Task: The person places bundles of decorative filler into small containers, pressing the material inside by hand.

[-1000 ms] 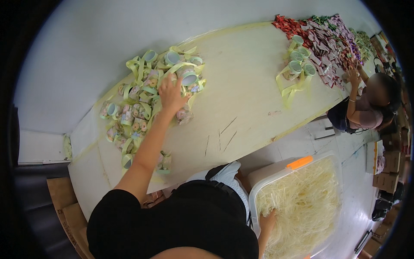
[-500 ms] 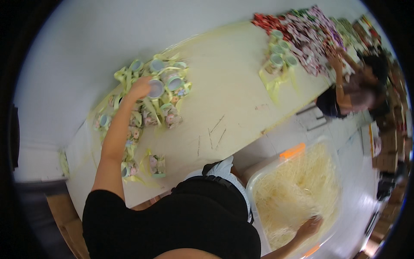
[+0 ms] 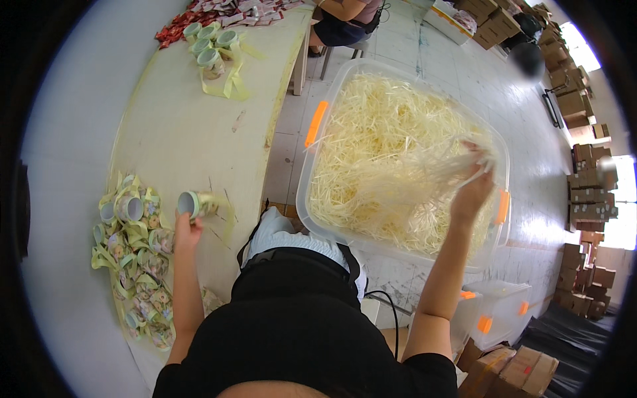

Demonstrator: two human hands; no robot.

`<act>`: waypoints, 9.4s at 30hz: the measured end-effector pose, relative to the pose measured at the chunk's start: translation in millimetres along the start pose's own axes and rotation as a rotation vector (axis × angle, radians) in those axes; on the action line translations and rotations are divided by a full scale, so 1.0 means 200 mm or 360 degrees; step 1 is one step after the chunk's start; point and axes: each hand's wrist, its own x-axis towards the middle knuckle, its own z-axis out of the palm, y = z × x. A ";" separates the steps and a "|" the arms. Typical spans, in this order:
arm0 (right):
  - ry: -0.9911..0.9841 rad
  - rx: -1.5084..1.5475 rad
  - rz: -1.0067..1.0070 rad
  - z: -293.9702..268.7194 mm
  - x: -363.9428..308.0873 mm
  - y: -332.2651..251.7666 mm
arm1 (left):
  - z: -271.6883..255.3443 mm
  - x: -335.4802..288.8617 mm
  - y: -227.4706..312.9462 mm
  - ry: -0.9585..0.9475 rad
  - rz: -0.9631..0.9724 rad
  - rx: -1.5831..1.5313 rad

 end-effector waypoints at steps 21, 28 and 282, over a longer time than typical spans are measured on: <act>0.0363 0.0022 0.0025 -0.32 0.35 -0.17 | -0.13 -0.27 -0.09 0.0717 0.1421 0.2704; -0.0213 0.1060 -0.0191 -0.06 0.33 -0.70 | 0.61 -0.66 -0.01 -0.0848 0.1437 0.1303; -0.1169 -0.0656 -0.1390 0.77 -0.55 -0.38 | 1.17 -0.71 -0.26 -0.1391 -0.0885 -0.0377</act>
